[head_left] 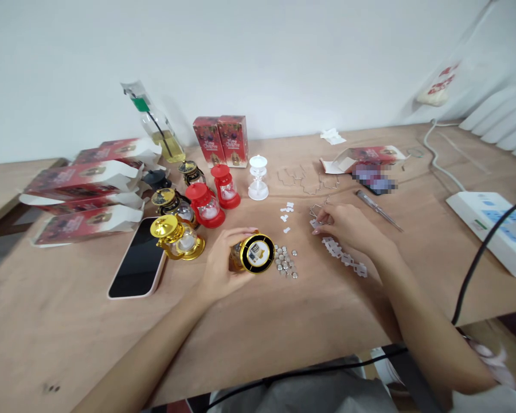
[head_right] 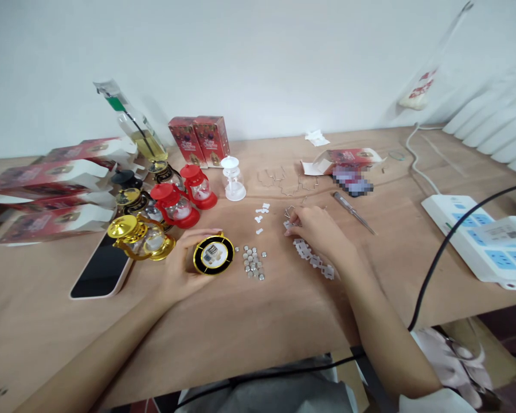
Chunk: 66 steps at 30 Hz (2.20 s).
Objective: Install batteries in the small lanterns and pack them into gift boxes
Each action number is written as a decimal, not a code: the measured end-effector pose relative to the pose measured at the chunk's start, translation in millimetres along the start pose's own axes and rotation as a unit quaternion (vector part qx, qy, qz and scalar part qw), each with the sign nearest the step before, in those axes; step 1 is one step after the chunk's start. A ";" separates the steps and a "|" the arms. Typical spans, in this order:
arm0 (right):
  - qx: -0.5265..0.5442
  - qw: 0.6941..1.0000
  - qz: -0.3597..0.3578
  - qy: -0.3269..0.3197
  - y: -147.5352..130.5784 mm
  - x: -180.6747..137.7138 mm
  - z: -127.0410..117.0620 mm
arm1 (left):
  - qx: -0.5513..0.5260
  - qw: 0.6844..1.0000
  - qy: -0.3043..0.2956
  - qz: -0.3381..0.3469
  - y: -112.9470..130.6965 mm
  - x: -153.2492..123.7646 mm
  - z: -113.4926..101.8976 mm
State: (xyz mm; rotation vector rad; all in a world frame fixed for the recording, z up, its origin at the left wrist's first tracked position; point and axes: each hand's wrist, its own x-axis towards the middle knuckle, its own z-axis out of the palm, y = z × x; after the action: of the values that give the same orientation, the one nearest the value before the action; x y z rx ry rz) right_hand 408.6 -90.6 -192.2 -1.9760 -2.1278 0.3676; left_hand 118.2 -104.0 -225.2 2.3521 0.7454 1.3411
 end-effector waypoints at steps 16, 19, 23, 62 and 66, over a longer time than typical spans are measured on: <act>0.064 0.997 -0.047 -0.010 -3.9 -0.1 2.8 | 0.007 1.000 -0.001 -0.002 0.4 0.5 -0.7; 0.067 0.997 -0.042 -0.007 -3.6 1.0 4.4 | 0.006 1.000 -0.001 0.000 0.8 0.7 -0.6; 0.037 0.998 -0.054 0.017 -2.8 1.4 5.5 | 0.003 1.000 -0.002 0.002 0.2 0.4 -0.3; 0.113 0.981 -0.132 0.082 -8.8 4.0 17.4 | 0.001 1.000 -0.009 0.012 0.4 -0.3 -0.3; 0.396 0.903 -0.121 0.113 -33.5 -5.4 15.7 | 0.007 1.000 -0.003 0.009 0.5 -0.8 0.4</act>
State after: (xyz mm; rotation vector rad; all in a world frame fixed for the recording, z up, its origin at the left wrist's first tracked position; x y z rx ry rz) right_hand 372.3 -98.8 -196.1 -1.2065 -1.6553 0.7643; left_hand 118.3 -104.8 -225.7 2.3780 0.7355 1.3394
